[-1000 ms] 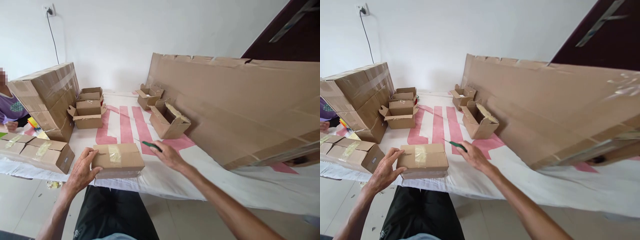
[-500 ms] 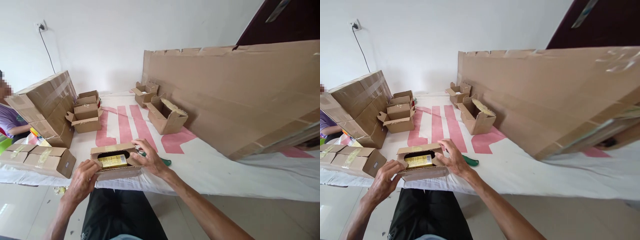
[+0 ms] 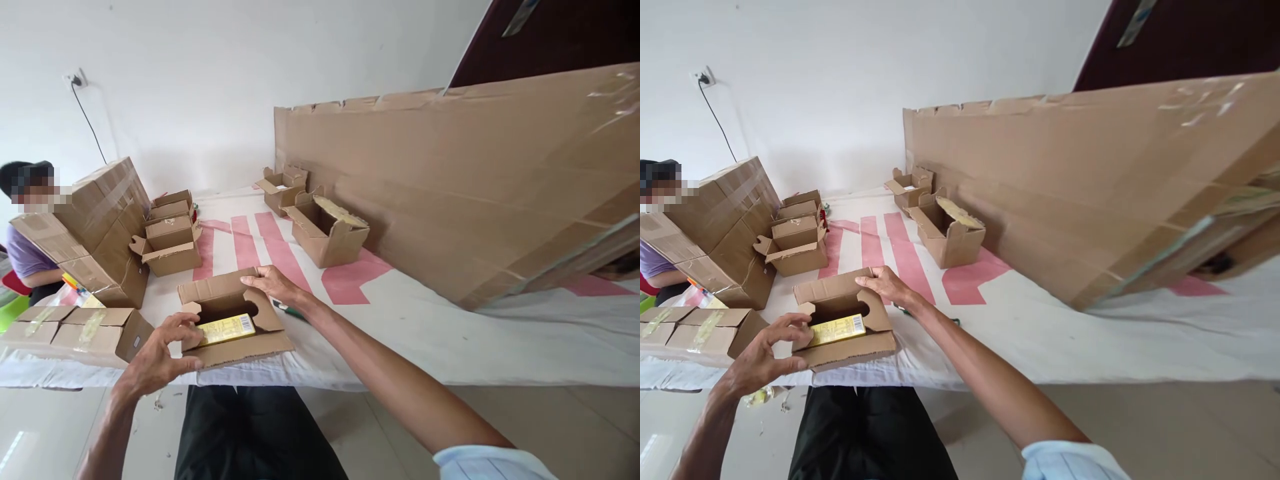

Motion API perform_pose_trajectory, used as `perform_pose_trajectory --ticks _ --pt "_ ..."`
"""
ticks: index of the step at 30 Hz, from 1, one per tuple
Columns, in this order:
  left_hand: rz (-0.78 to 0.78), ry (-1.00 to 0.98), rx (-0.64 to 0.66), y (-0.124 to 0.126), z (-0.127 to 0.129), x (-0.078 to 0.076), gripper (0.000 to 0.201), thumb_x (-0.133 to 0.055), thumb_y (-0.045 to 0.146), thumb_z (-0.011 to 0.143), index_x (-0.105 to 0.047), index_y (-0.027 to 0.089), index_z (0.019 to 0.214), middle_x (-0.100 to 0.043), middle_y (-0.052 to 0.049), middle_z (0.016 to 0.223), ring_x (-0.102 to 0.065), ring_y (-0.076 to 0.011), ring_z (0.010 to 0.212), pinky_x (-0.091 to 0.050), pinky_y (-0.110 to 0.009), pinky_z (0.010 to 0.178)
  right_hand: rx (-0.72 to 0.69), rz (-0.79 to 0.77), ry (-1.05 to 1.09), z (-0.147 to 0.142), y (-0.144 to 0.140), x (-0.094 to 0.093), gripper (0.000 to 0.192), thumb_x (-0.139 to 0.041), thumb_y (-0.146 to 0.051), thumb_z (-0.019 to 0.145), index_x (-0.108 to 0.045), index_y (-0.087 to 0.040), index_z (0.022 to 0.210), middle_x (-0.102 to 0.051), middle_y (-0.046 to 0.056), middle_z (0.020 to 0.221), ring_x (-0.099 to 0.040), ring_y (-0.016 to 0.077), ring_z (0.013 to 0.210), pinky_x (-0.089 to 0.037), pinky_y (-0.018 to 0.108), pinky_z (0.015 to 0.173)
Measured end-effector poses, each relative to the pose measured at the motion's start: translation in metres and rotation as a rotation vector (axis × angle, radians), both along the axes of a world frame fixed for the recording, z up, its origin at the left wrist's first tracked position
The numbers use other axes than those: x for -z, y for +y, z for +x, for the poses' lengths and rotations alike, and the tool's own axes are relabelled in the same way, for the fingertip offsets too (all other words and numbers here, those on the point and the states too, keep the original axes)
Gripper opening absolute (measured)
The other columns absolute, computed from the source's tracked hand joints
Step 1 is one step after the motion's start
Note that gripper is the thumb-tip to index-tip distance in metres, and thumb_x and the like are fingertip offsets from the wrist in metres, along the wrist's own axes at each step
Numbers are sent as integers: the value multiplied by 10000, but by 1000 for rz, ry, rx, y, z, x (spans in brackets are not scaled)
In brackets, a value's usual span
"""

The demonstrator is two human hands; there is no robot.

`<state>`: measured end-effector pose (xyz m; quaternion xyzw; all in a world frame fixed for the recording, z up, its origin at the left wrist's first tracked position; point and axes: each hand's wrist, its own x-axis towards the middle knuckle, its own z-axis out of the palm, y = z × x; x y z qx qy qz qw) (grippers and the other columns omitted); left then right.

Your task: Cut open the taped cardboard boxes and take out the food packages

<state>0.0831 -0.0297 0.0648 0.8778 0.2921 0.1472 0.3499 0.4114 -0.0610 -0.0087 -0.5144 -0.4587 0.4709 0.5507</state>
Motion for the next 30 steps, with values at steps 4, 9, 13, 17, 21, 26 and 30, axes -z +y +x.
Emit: perform_pose_trajectory --ticks 4,9,13,17,21,26,30 --pt "119 84 -4 3 0 10 836 -969 493 730 -656 339 1489 -418 -137 1723 -369 -434 1593 -353 -667 1277 48 -44 188 -6 11 8 394 -898 -476 676 -712 -169 838 -789 55 813 -698 186 723 -546 286 653" --pt "202 214 10 18 2 28 1272 -961 669 655 -339 336 1713 -287 -188 1775 -213 -490 1645 -247 -737 1294 65 -99 185 -10 23 21 339 -809 -473 666 -675 -191 799 -764 45 780 -682 186 692 -537 288 638" --pt "210 236 31 30 4 34 1349 -958 724 605 -319 315 1720 -271 -194 1771 -236 -496 1637 -265 -699 1307 118 -131 98 -10 31 27 280 -746 -434 672 -603 -224 789 -704 2 725 -636 176 654 -500 281 604" --pt "209 223 26 34 4 35 1344 -968 707 600 -337 290 1711 -291 -199 1751 -301 -486 1614 -329 -650 1298 221 -123 -65 -10 30 23 329 -726 -402 701 -627 -224 960 -704 13 865 -660 208 781 -519 308 684" --pt "237 202 28 34 5 36 1331 -971 708 585 -368 289 1695 -315 -201 1733 -322 -496 1600 -326 -662 1293 363 -32 -290 -15 14 11 382 -746 -331 729 -630 -239 1081 -657 64 1195 -622 247 1106 -509 357 921" --pt "250 287 28 34 8 26 1363 -966 733 559 -363 261 1686 -323 -219 1721 -322 -491 1596 -306 -689 1284 312 65 -914 -32 -5 -2 321 -776 -387 832 -649 -233 1084 -624 108 1266 -584 289 1167 -504 382 916" --pt "246 293 13 33 11 14 1176 -911 727 652 -452 239 1618 -372 -207 1698 -375 -468 1573 -357 -636 1269 163 -3 -1020 -35 -8 -9 343 -794 -363 830 -669 -228 1119 -624 108 1282 -584 297 1179 -508 376 901"
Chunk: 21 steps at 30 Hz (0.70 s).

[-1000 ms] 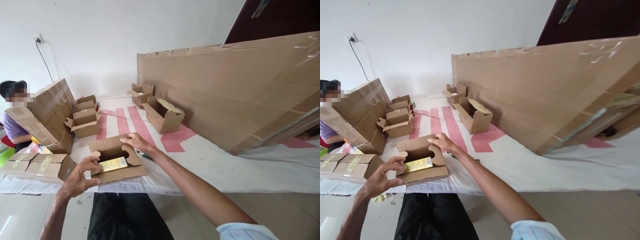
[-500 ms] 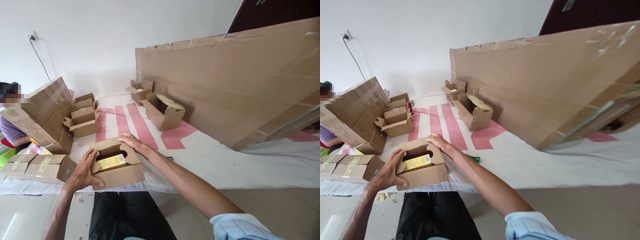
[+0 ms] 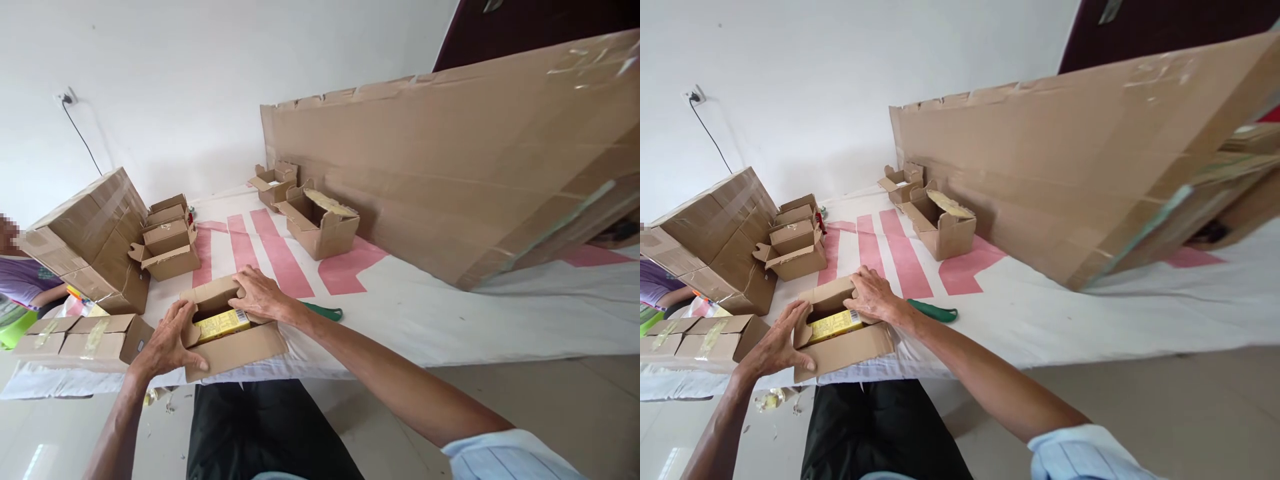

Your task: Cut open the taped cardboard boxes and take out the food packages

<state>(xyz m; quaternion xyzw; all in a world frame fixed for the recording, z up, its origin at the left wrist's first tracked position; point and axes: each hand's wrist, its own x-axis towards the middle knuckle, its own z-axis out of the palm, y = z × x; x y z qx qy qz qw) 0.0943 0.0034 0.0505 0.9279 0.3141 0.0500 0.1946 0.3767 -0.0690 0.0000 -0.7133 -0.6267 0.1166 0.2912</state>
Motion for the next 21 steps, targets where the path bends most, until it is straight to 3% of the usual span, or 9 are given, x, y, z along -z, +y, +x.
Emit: perform_pose_trajectory --ticks 3,5,8,10,13,16,19,21 --pt "41 -26 -101 -5 12 -2 760 -729 650 885 -553 234 1497 -502 -168 1603 -534 -398 1455 -458 -567 1195 -50 -16 32 6 -1 -1 295 -725 -245 828 -684 -228 1120 -630 96 1309 -612 275 1167 -508 353 887" --pt "116 -2 -202 -9 23 0 629 -702 557 906 -593 218 1424 -577 -160 1512 -623 -386 1328 -512 -569 1120 -83 -17 73 11 -3 -1 308 -683 -184 812 -696 -223 1117 -643 95 1322 -632 263 1146 -509 343 882" --pt "194 -23 -270 -9 32 5 571 -700 381 856 -617 206 1394 -653 -149 1410 -666 -377 1245 -542 -563 1077 -133 22 204 21 -7 -4 380 -647 -150 801 -716 -211 1170 -666 99 1331 -654 249 1125 -515 338 912" --pt "151 -136 -254 -4 27 6 542 -604 290 883 -620 214 1419 -682 -135 1407 -668 -342 1273 -536 -532 1115 -149 49 365 31 -11 -7 459 -633 -156 805 -722 -202 1252 -690 98 1298 -672 230 1067 -528 325 894" --pt "49 -303 -177 9 7 3 576 -482 224 928 -606 226 1490 -658 -113 1511 -625 -289 1389 -497 -482 1197 -129 0 638 50 -22 -9 558 -648 -216 813 -710 -199 1367 -735 65 1106 -652 172 810 -525 286 719" --pt "124 -299 -129 15 -13 -1 525 -453 212 947 -681 246 1419 -586 -90 1608 -567 -286 1469 -467 -491 1235 -127 -75 833 68 -32 0 585 -715 -297 805 -709 -226 1386 -730 10 948 -592 133 684 -475 248 613" --pt "246 -179 -162 9 -22 1 389 -490 315 1012 -754 259 1292 -579 -85 1617 -501 -330 1527 -402 -575 1274 -173 -105 937 78 -40 15 594 -770 -353 793 -709 -229 1371 -768 25 1107 -681 160 859 -541 250 737" --pt "239 -109 -173 2 -24 6 431 -592 458 1012 -718 260 1373 -572 -106 1624 -435 -371 1573 -357 -631 1286 -159 -89 910 78 -43 26 592 -770 -393 820 -703 -216 1381 -754 69 1307 -713 222 1070 -579 325 915"
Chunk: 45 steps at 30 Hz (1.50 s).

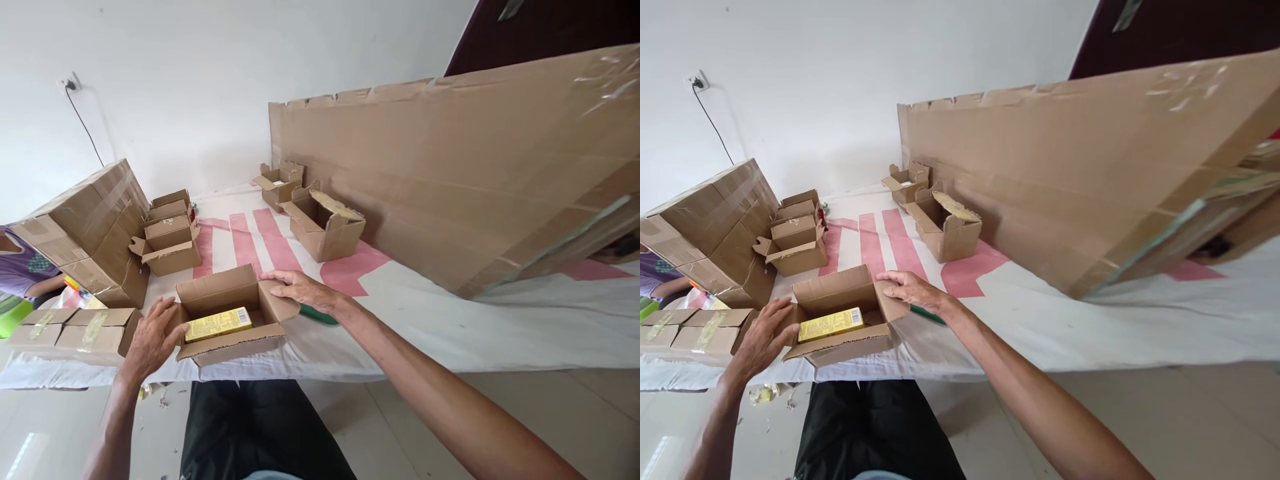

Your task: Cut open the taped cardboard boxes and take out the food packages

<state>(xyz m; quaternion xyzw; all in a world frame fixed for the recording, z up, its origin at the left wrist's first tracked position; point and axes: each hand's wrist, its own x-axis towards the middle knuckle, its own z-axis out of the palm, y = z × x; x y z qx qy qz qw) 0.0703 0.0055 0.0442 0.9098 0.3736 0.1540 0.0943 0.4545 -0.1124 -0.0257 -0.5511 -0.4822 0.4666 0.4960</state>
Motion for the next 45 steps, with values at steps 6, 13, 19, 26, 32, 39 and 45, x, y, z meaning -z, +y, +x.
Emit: perform_pose_trajectory --ticks 6,13,19,26,32,39,45 --pt "-210 38 -27 -19 -5 18 995 -805 656 846 -383 330 1686 -321 -159 1782 -134 -495 1667 -241 -838 1213 178 166 -294 -26 -2 35 538 -536 -488 1019 -631 -234 1483 -623 132 1568 -554 333 1474 -432 552 1243" --pt "-264 -73 -19 -27 -3 38 1191 -825 689 807 -210 297 1748 -211 -207 1808 -187 -482 1660 -227 -769 1266 281 356 -839 -42 -11 7 413 -416 -279 1049 -688 -204 1350 -680 185 1384 -581 364 1342 -446 621 1190" --pt "-235 -105 -26 -35 -3 41 1207 -841 680 785 -214 297 1743 -248 -197 1792 -233 -469 1648 -259 -727 1278 -172 379 -1076 -75 -10 -59 230 -571 -241 1011 -751 -217 1152 -730 123 1213 -680 293 1090 -542 425 942" --pt "-229 -107 -39 -44 -3 43 1175 -843 634 807 -214 293 1739 -235 -212 1793 -196 -485 1653 -249 -763 1254 -408 142 -1037 -86 23 -54 209 -797 -261 807 -753 -238 1010 -765 77 1060 -705 298 1039 -500 352 841" --pt "-246 -110 -44 -41 -1 42 1160 -835 642 803 -231 302 1733 -244 -205 1792 -200 -478 1655 -248 -762 1254 -361 109 -851 -73 22 -62 217 -691 -303 847 -742 -223 1042 -768 72 1077 -693 254 950 -487 317 756" --pt "-218 -90 -72 -41 -1 42 1149 -831 654 789 -269 268 1714 -272 -212 1785 -196 -462 1663 -251 -717 1280 -290 104 -678 -52 23 -71 401 -695 -410 857 -737 -201 1196 -765 58 1083 -673 227 917 -507 317 770" --pt "-172 -74 -73 -39 -2 33 1048 -818 657 794 -390 234 1652 -394 -218 1730 -280 -457 1639 -267 -685 1285 -269 170 -514 -50 20 -76 448 -710 -455 871 -728 -183 1227 -754 87 1187 -694 237 974 -552 351 846"
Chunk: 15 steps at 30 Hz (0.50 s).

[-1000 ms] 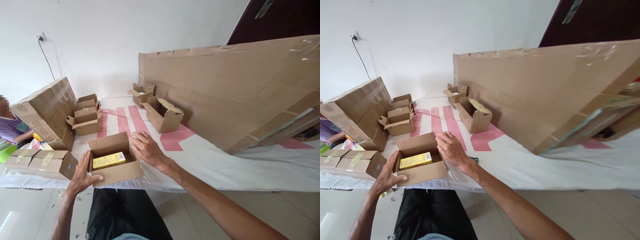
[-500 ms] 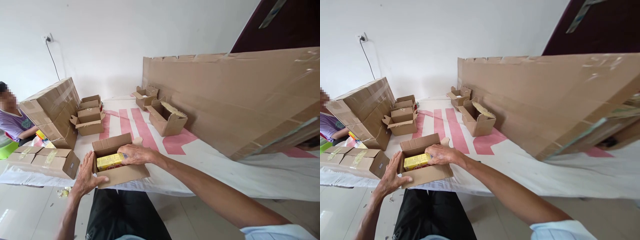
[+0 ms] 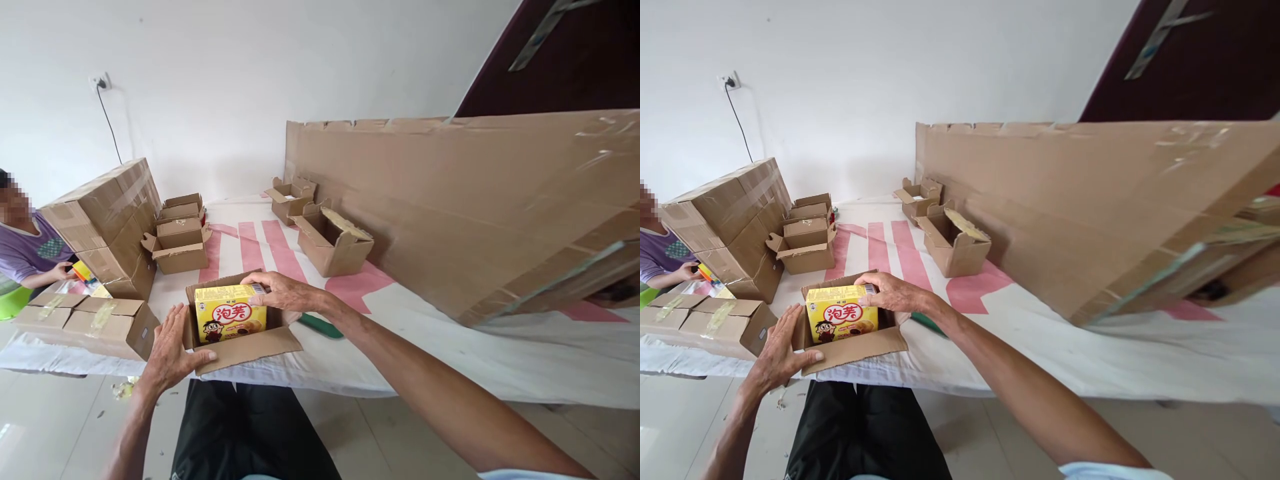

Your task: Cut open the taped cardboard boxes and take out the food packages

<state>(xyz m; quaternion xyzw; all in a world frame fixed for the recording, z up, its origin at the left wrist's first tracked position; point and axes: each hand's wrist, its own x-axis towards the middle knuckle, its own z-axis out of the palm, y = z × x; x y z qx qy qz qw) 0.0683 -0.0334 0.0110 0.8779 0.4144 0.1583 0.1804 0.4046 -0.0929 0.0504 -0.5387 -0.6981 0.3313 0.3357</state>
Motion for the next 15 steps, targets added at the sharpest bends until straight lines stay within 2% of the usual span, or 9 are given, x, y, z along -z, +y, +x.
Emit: perform_pose_trajectory --ticks 4,9,12,15 --pt "40 -34 -7 4 0 -15 932 -843 577 790 -480 265 1590 -563 -163 1619 -446 -428 1553 -317 -629 1279 -20 41 145 1 1 -6 452 -705 -463 884 -735 -194 1246 -776 70 1209 -701 258 1072 -558 388 943" --pt "-27 -199 52 13 12 -40 916 -826 390 813 -436 289 1636 -696 -111 1475 -605 -396 1392 -441 -591 1193 11 98 326 -2 19 -9 516 -751 -555 835 -744 -204 1213 -785 61 1168 -697 266 1071 -561 402 934" --pt "-77 -348 77 20 23 -51 874 -785 368 837 -440 254 1632 -680 -112 1494 -634 -366 1344 -473 -555 1180 76 116 492 -12 34 -9 553 -752 -610 812 -706 -202 1181 -768 57 1114 -707 243 1003 -564 380 877" --pt "-138 -528 95 26 32 -58 901 -800 405 826 -439 221 1630 -625 -134 1559 -605 -361 1396 -482 -520 1193 218 206 584 -24 46 -11 576 -767 -632 782 -631 -223 1165 -738 44 1062 -704 240 971 -568 369 828"
